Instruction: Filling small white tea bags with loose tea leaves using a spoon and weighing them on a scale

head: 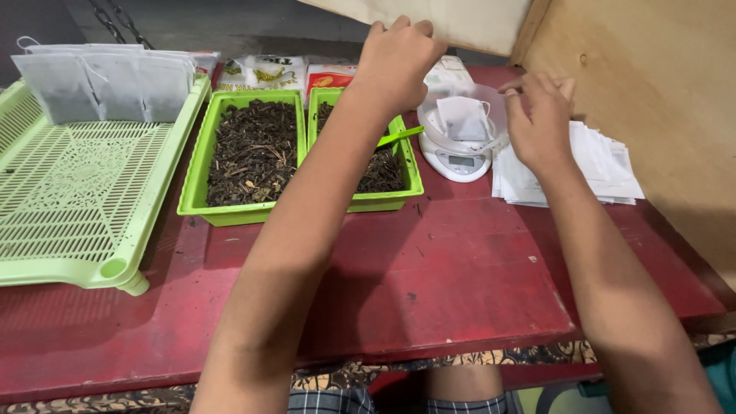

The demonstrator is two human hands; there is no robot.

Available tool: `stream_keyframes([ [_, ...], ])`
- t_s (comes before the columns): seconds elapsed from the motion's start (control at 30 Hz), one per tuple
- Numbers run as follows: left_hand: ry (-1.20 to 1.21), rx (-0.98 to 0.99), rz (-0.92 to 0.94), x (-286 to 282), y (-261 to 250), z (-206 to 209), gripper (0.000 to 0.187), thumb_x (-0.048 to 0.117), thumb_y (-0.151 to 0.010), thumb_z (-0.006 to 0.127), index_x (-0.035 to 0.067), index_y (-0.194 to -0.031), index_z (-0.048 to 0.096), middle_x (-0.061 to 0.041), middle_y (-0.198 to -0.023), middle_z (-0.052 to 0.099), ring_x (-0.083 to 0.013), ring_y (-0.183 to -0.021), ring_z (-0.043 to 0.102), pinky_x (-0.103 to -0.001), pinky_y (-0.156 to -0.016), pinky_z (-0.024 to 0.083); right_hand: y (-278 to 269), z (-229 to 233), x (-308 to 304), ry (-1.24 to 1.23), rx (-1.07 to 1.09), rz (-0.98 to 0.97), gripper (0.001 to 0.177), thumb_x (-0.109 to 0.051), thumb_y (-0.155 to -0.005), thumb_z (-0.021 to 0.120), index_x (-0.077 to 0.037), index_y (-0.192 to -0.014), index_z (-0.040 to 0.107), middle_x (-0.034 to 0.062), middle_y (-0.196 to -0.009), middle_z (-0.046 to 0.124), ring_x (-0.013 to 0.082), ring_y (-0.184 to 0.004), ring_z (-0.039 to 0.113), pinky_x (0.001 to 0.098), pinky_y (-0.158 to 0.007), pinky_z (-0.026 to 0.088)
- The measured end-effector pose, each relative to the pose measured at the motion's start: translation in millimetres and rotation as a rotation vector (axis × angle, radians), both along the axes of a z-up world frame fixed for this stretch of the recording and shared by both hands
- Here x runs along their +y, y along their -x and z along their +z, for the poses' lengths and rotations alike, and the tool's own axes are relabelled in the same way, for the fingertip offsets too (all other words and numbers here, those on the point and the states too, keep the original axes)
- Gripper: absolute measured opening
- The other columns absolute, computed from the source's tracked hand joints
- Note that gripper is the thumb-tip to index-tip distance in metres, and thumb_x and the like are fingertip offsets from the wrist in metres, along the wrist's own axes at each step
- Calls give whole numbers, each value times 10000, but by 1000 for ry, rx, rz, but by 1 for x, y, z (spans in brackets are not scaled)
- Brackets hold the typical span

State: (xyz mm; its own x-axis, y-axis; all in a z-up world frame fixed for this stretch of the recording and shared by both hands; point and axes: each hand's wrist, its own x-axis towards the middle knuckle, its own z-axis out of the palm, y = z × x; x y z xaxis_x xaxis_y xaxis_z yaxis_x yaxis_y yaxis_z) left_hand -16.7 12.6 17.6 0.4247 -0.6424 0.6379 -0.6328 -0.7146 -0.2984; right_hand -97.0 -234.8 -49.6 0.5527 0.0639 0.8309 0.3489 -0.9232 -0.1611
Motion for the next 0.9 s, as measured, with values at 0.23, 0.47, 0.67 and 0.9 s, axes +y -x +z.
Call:
stream_keyframes([
  [0.23, 31, 64, -34, 0, 6, 3, 260, -14, -725, 708, 176, -898, 740, -70, -962, 659, -359, -943, 633, -587, -758, 515, 11, 3, 18, 4, 382, -52, 523, -429, -1139, 257, -107, -1051, 659, 67, -1163, 585, 366, -1159, 353, 546, -955, 246],
  [0.47, 47, 338, -133, -7, 13, 0, 91, 148, -829, 627, 208, -809, 693, -84, -1023, 613, -397, -1000, 591, -589, -684, 506, 30, 19, 34, -56, 572, -70, 687, -565, -1080, 117, -110, -1106, 632, 144, -1187, 643, 323, -1260, 314, 502, -1014, 183],
  [0.67, 38, 485, -95, -10, 24, 6, 111, 177, -798, 674, 243, -886, 688, -78, -1162, 567, -397, -1112, 529, -625, -829, 469, 39, 30, 46, -112, 625, -72, 780, -604, -1024, 84, -222, -1341, 685, 79, -1262, 642, 294, -1265, 285, 475, -1020, 174],
  [0.9, 4, 487, -39, -5, 18, 6, 187, 186, -808, 677, 211, -994, 678, -120, -1153, 585, -417, -1106, 534, -630, -826, 482, 26, 24, 36, -236, 601, -94, 820, -652, -1010, 95, -223, -1211, 764, 154, -1325, 484, 287, -1284, 300, 461, -1065, 157],
])
